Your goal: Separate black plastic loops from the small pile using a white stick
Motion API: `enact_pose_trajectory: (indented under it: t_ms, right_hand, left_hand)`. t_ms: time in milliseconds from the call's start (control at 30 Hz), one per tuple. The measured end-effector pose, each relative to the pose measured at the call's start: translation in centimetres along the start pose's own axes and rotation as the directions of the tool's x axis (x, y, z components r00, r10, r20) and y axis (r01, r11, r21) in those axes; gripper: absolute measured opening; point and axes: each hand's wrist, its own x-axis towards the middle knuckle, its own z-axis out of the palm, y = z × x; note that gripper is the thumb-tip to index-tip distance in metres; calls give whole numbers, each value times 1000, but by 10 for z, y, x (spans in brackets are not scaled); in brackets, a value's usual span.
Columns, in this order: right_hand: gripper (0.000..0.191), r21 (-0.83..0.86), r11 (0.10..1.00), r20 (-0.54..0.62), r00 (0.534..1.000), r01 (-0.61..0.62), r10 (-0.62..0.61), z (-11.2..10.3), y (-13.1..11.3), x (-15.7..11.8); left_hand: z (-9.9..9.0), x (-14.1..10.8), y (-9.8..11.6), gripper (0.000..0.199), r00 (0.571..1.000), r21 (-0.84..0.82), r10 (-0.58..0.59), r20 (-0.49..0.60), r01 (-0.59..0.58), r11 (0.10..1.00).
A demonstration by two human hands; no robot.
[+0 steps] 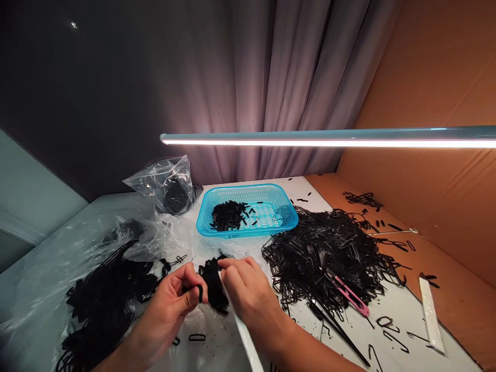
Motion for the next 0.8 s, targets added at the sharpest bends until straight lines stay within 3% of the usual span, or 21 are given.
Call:
enact_pose_trajectory:
  t_ms: [133,233,333,400,500,567,633,700,800]
  right_hand:
    - [7,110,960,29,966,-259,257,-6,9,3]
    - [13,217,827,191,853,-519,485,-13,12,6]
    - [17,193,754,368,758,-629,538,-19,16,8]
    - [16,177,770,427,753,-613,501,-23,18,9]
    - [15,159,796,442,763,-583,471,-23,18,9]
    - [16,146,791,411,764,-594,497,-21,18,8]
    - [16,162,774,374,764,-612,526,-17,18,7]
    - [17,202,762,355,771,-615,528,-14,18,6]
    - [16,243,764,354,788,-598,505,-11,17,4]
  left_hand:
    - [-1,-2,7,16,999,-41,-27,36,28,999]
    - [-6,1,12,4,995,-169,-93,46,100,981]
    - [-15,7,15,5,987,-333,-157,-26,139,933]
    - [-22,12,16,14,978,-263,-161,-129,123,957]
    - [-31,19,16,23,970,130,-64,-234,96,987]
    - [-36,20,15,23,978,441,46,-202,48,896]
    - [-39,20,14,22,985,686,120,-122,-4,728]
    - [-40,18,11,18,988,842,143,-60,-27,539]
    - [-38,14,6,11,985,950,168,29,-79,302]
